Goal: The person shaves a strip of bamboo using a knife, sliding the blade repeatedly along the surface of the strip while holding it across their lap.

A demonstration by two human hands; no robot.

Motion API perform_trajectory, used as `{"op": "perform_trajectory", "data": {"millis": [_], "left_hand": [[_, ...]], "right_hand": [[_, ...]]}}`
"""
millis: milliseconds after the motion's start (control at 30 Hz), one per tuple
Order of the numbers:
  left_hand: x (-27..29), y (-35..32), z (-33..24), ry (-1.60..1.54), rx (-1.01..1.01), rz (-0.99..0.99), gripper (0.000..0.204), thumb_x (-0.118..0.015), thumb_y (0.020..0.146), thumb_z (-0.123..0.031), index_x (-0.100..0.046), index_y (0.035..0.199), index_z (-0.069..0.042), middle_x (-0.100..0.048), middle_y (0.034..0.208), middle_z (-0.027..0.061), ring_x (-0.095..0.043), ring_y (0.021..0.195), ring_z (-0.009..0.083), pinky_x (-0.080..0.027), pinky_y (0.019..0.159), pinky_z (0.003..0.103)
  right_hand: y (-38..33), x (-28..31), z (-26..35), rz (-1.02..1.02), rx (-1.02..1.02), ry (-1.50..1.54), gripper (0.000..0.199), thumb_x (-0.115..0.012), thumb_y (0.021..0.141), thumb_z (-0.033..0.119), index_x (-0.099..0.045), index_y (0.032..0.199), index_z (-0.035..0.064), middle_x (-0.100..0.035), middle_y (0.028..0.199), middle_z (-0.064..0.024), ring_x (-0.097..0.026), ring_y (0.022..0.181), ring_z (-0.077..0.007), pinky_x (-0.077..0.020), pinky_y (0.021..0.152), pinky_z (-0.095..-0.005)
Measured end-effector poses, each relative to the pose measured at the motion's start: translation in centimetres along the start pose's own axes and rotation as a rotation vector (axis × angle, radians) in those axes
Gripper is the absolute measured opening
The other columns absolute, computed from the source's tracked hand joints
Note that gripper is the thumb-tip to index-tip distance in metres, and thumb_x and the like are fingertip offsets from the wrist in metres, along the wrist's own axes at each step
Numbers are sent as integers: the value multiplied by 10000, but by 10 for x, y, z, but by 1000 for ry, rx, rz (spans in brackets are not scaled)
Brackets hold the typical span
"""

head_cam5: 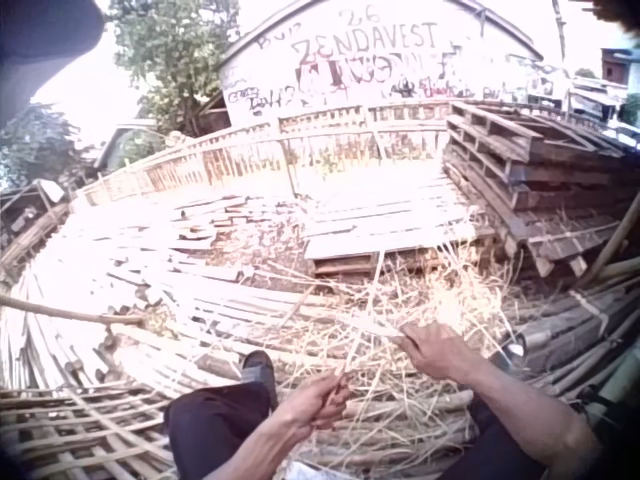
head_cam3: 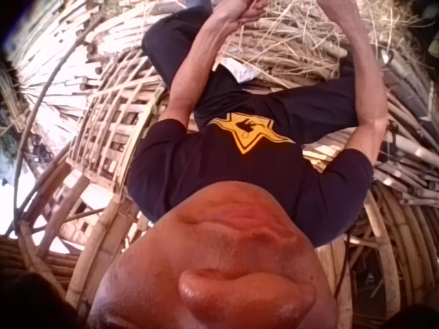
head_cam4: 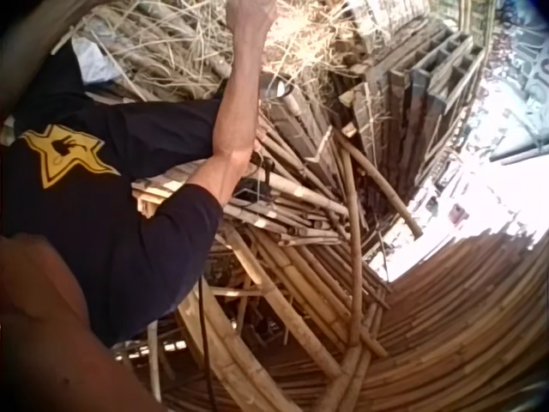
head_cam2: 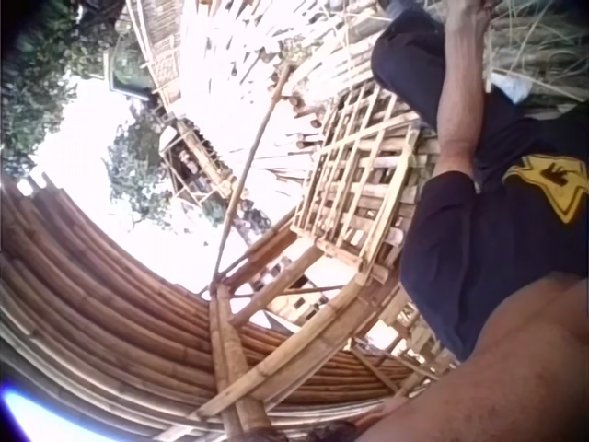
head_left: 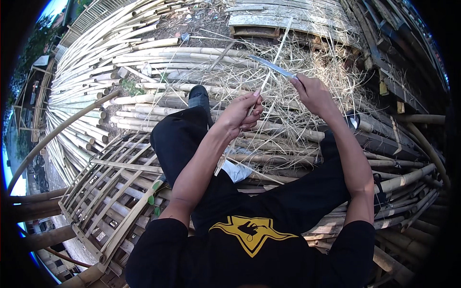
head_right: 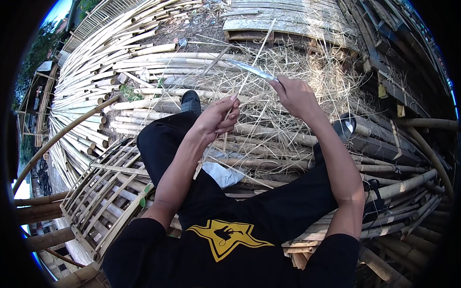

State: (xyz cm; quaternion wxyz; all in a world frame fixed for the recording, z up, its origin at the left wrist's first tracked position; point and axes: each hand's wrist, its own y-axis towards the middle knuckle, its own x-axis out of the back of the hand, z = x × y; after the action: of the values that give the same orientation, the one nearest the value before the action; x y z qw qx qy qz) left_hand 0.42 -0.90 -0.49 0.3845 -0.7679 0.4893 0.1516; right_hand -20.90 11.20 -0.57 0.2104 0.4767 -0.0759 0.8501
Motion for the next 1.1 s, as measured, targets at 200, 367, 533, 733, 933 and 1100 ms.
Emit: {"op": "perform_trajectory", "data": {"millis": [200, 367, 533, 733, 933, 1100], "left_hand": [[-6, -8, 2, 60, -15, 65, 213, -430, 997, -239, -474, 870, -74, -446, 553, -3, -271, 328, 42, -197, 288, 191], [-13, -10, 4, 63, 31, 132, 236, -443, 996, -272, -469, 853, -85, -392, 522, -41, -239, 323, 38, -187, 301, 190], [-2, -3, 5, 64, 9, 104, 226, -451, 994, -270, -491, 889, -74, -403, 521, -31, -254, 328, 36, -192, 298, 191], [-9, -1, 6, 240, -94, -46, 261, -469, 989, -281, -530, 958, -29, -436, 539, -24, -283, 348, 30, -203, 321, 191], [-7, 5, 13, 466, -218, -156, 277, -466, 991, -275, -554, 904, -27, -442, 543, -37, -290, 366, 17, -212, 346, 193], [-10, 8, 12, 523, -306, -170, 271, -472, 989, -258, -554, 870, -29, -410, 522, -52, -283, 376, 12, -197, 347, 194]], "right_hand": [[-7, 17, -18, -94, 354, -230, 300, -456, 959, 360, -496, 881, 73, -508, 568, -159, -526, 523, -376, -401, 503, -475], [34, 68, -148, -560, -641, -34, 518, -339, 960, 447, -595, 955, -3, -625, 885, -276, -585, 880, -458, -431, 762, -522], [19, 49, -77, -314, -344, -131, 480, -408, 957, 419, -565, 906, -32, -607, 781, -255, -597, 759, -407, -420, 672, -489], [13, 31, -37, -386, -235, 142, 441, -443, 971, 399, -561, 885, -17, -511, 649, -118, -459, 593, -195, -366, 566, -349], [-1, 29, 9, -140, -150, 198, 487, -442, 957, 464, -544, 858, -1, -530, 635, -151, -488, 561, -275, -399, 575, -387], [-18, 6, 23, 174, 122, 72, 346, -443, 971, 334, -501, 870, 9, -521, 623, -195, -526, 594, -377, -386, 559, -443]]}}
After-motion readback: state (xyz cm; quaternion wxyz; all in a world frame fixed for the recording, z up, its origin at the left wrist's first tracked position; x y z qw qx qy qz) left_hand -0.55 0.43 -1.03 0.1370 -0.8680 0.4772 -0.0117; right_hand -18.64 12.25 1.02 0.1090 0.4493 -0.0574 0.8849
